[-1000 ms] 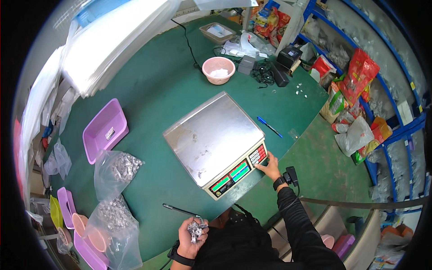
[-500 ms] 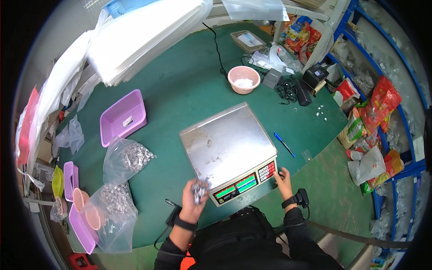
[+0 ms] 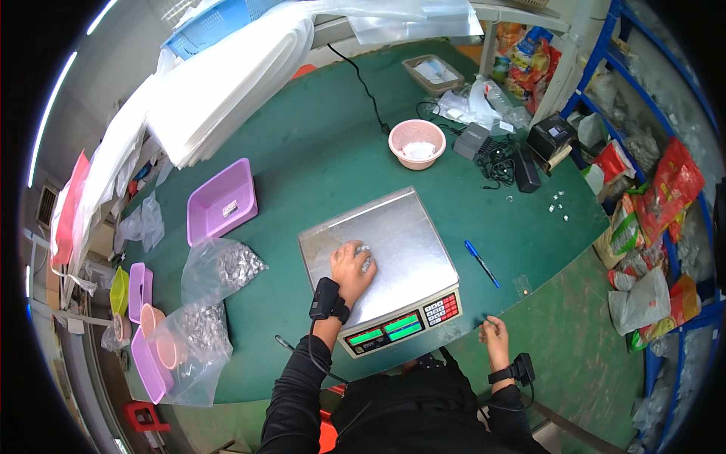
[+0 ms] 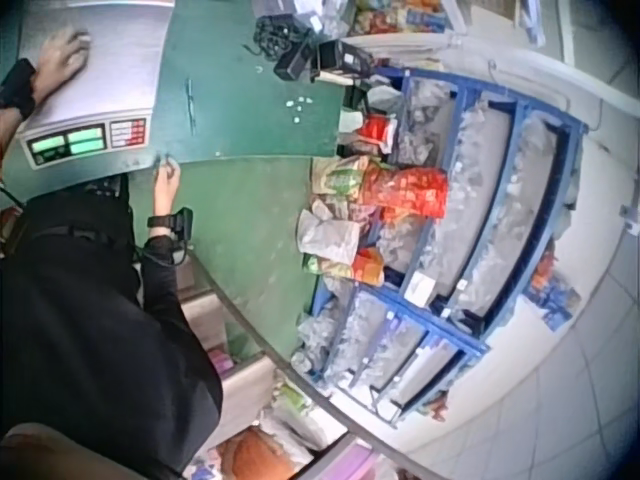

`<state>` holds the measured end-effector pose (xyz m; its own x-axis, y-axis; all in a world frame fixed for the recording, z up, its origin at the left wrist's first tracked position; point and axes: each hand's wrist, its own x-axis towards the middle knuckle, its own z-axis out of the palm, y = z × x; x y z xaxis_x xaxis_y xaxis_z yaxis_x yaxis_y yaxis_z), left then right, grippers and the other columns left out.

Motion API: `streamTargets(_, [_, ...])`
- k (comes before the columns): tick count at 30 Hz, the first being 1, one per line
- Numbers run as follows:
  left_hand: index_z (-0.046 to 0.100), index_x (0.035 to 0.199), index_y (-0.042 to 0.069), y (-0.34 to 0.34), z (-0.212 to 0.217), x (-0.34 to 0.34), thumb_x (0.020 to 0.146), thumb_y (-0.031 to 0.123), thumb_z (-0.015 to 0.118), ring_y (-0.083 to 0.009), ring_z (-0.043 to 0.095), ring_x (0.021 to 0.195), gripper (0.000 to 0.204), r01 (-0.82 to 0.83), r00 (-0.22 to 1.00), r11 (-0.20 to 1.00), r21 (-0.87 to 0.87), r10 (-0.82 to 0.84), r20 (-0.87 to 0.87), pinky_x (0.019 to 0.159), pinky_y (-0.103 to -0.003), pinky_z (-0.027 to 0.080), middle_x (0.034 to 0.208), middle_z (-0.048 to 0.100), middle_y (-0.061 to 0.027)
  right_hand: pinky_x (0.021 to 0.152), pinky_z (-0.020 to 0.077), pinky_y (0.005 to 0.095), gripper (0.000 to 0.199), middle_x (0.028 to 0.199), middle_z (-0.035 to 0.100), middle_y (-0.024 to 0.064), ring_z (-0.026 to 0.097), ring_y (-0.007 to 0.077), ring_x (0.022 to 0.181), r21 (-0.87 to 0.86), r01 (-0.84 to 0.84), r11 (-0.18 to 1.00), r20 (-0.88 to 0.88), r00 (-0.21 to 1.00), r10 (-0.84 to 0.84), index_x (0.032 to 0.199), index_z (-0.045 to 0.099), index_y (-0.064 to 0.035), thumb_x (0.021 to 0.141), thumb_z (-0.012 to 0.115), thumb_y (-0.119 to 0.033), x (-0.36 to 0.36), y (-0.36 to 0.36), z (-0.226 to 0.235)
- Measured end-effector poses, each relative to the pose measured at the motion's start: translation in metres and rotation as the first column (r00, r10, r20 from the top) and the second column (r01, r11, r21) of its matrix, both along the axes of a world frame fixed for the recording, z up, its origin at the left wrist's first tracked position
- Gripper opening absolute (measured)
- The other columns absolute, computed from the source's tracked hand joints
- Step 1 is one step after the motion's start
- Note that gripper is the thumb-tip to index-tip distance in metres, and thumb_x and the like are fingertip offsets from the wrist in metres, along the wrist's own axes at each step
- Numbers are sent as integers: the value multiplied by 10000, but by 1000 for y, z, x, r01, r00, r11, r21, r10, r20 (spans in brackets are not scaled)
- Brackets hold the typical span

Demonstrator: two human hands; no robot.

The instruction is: Writing notes and weighing bags of small metal parts on an electronic scale.

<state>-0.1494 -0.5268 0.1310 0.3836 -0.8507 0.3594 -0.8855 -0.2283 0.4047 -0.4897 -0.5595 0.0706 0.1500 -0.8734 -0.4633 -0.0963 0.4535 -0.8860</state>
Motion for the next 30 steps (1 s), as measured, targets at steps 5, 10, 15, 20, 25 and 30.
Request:
streamTargets(5, [574, 895, 114, 16, 20, -8, 628, 256, 586, -293, 259, 1140, 302, 10, 999, 981, 196, -4, -31, 897, -526, 125, 1161, 393, -63, 511, 391, 204, 258, 734, 527, 38, 473, 88, 573, 32, -48, 998, -16, 999, 48, 977, 429, -36, 767, 501, -167, 0, -6, 0])
streamTargets(10, [551, 905, 58, 72, 42, -10, 659, 86, 553, -279, 389, 1049, 248, -219, 948, 954, -203, 160, -274, 882, -372, 273, 1086, 449, -128, 503, 387, 193, 235, 709, 524, 30, 469, 77, 568, -66, -119, 991, 26, 992, 121, 970, 431, -26, 766, 496, -123, 18, -16, 1])
streamTargets(15, [467, 682, -17, 178, 24, -54, 738, 11, 455, -163, 459, 616, 64, -559, 802, 803, -206, 461, -381, 584, -260, 371, 660, 477, -81, 579, 387, 180, 246, 764, 506, 16, 464, 68, 668, -382, -197, 903, -11, 978, 208, 977, 436, -21, 749, 512, -74, 43, -26, 6])
streamTargets(20, [447, 559, -37, 266, -29, -110, 732, 62, 486, -159, 412, 438, 204, -560, 715, 816, 144, 563, -415, 431, -284, 325, 490, 420, -104, 828, 313, 327, 642, 1112, 364, 130, 371, 223, 1003, -388, -490, 780, -351, 862, 367, 1160, 274, -19, 652, 627, -188, 55, -21, 13])
streamTargets(25, [437, 530, -42, 319, -85, -127, 749, 107, 483, -96, 351, 400, 268, -698, 470, 675, 239, 683, -559, 391, -273, 294, 421, 376, -67, 911, 191, 389, 912, 1177, 265, 179, 254, 303, 1088, -440, -612, 657, -491, 776, 395, 1220, 133, -23, 551, 701, -269, 72, -10, 5])
streamTargets(30, [436, 500, -17, 356, -115, -124, 757, 139, 475, -77, 364, 391, 303, -700, 330, 628, 340, 707, -626, 375, -252, 297, 411, 399, -30, 884, 235, 392, 931, 1147, 303, 192, 297, 332, 1054, -507, -510, 695, -439, 846, 301, 1220, 142, -47, 511, 723, -208, 79, -1, -4])
